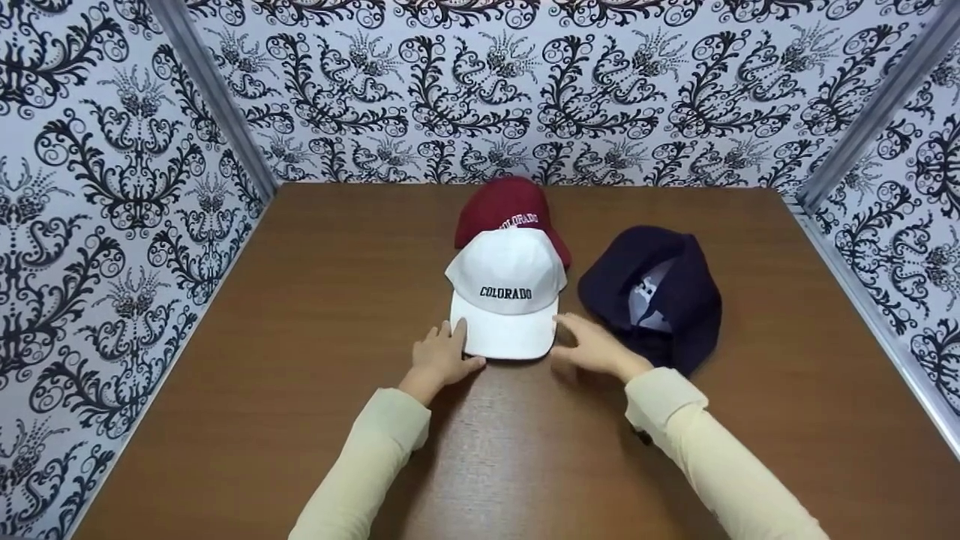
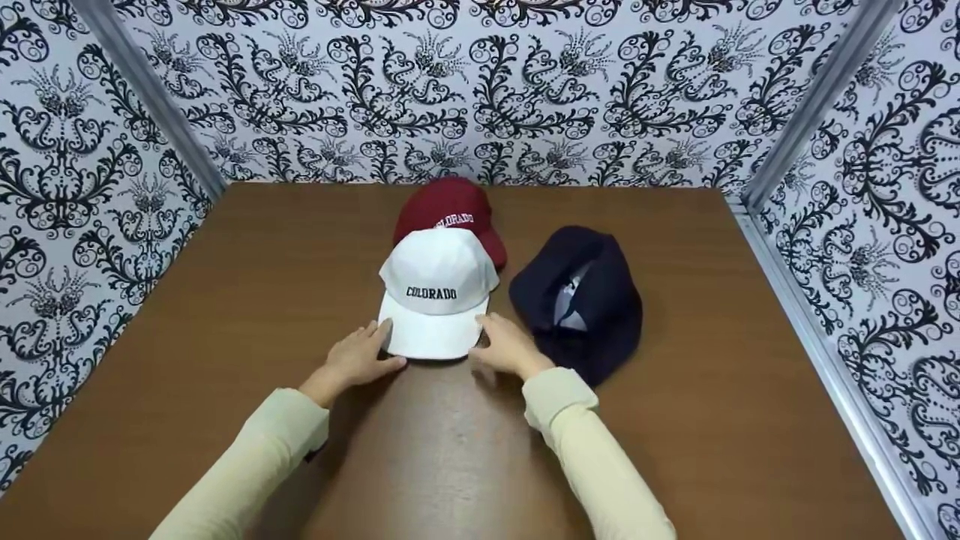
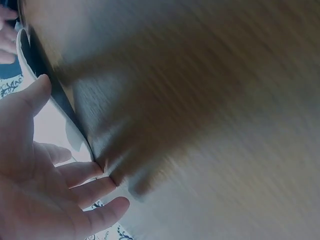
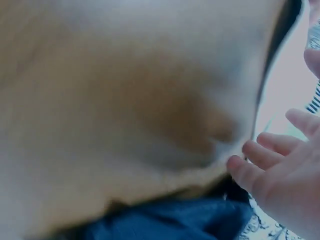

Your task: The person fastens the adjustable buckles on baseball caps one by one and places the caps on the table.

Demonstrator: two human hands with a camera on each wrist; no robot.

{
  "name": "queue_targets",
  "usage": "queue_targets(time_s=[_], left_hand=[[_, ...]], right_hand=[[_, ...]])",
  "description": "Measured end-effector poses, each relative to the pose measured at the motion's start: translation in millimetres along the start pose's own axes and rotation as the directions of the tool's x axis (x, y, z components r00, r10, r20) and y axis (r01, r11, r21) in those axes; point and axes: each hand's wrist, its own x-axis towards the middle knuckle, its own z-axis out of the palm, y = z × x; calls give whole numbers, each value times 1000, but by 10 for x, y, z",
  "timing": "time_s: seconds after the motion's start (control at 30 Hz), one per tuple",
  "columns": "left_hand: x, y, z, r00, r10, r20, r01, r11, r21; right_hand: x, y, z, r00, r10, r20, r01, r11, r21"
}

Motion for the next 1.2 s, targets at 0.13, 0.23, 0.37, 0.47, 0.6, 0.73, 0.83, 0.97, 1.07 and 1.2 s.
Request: queue_targets(time_s=[0.13,0.23,0.37,0.47,0.6,0.73,0.83,0.97,1.07,1.2], left_hand=[[3,-5,-5,1000,-3,1,3,1000,8],[-4,-4,-10,1000,-8,-2,9,1000,18],[-22,2,-10,1000,-2,-7,2,1000,28],[-32,3,-6,1000,3,-11,-3,999,35],[-40,3,-6,1000,6,-19,-6,999,34],[-41,4,-4,1000,9,-23,-8,999,35],[-38,4,7,1000,8,-24,-7,999,45],[-30,5,12,1000,4,-21,-3,999,48],[-30,4,11,1000,3,-18,-2,999,43],[-35,1,6,1000,5,-21,-4,999,35]], right_hand=[[8,-23,-210,979,-54,-199,46,998,-44],[13,-7,-391,933,-78,-351,48,994,-95],[-17,77,-594,877,-36,-479,-8,996,-89],[-66,166,-690,841,16,-541,-83,992,-98],[-137,292,-767,775,108,-623,-227,967,-114],[-218,411,-814,716,314,-623,-391,920,15],[-284,517,-835,686,476,-550,-497,859,122],[-377,666,-832,677,593,-436,-566,798,207],[-440,746,-806,674,636,-374,-585,770,255],[-493,796,-780,675,656,-337,-598,754,272]])
